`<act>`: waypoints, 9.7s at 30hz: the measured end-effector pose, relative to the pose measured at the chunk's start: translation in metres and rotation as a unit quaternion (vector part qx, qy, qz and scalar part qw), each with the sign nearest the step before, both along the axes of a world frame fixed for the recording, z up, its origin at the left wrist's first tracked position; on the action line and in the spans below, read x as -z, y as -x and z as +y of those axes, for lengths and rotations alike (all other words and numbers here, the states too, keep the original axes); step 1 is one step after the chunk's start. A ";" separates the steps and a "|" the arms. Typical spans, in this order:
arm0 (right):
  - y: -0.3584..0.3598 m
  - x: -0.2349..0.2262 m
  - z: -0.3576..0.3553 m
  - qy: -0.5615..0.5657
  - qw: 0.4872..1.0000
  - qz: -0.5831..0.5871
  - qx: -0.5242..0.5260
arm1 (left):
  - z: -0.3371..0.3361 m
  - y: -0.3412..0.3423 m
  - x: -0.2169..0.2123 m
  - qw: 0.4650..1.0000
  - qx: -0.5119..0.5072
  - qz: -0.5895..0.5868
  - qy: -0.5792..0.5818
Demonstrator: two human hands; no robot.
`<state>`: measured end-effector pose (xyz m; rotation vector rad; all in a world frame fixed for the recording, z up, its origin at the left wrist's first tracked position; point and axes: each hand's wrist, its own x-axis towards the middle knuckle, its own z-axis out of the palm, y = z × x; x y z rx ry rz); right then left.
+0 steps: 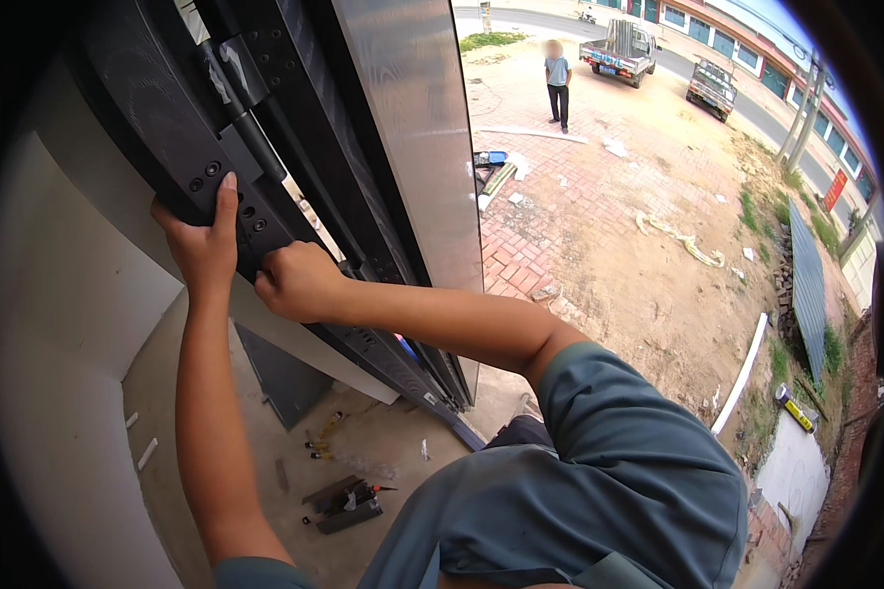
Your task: The person uses an Allen key to tighten multiple screws on the edge of a door frame, working from the top section downward. The person repeatedly inserts the tool, turns it to secure fasteners, and repositions along the frame while standing on a small ladder.
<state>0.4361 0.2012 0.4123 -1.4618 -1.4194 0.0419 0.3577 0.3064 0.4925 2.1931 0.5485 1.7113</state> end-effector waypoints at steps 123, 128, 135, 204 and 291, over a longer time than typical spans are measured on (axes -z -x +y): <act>-0.029 -0.080 -0.004 0.003 0.999 0.035 -0.030 | -0.036 0.066 0.104 0.993 -0.025 0.080 -0.083; -0.029 -0.089 -0.005 0.042 0.999 -0.016 -0.024 | -0.041 0.061 0.108 0.964 -0.149 0.133 -0.176; -0.030 -0.099 -0.008 0.075 0.990 -0.113 0.026 | -0.055 0.043 0.112 0.927 -0.264 0.138 -0.226; -0.049 -0.111 -0.011 0.060 0.973 -0.218 0.050 | -0.101 -0.010 0.102 0.909 -0.337 0.242 0.041; -0.063 0.008 -0.080 -0.068 0.990 0.086 -0.088 | -0.078 0.047 0.039 0.989 -0.089 -0.117 0.030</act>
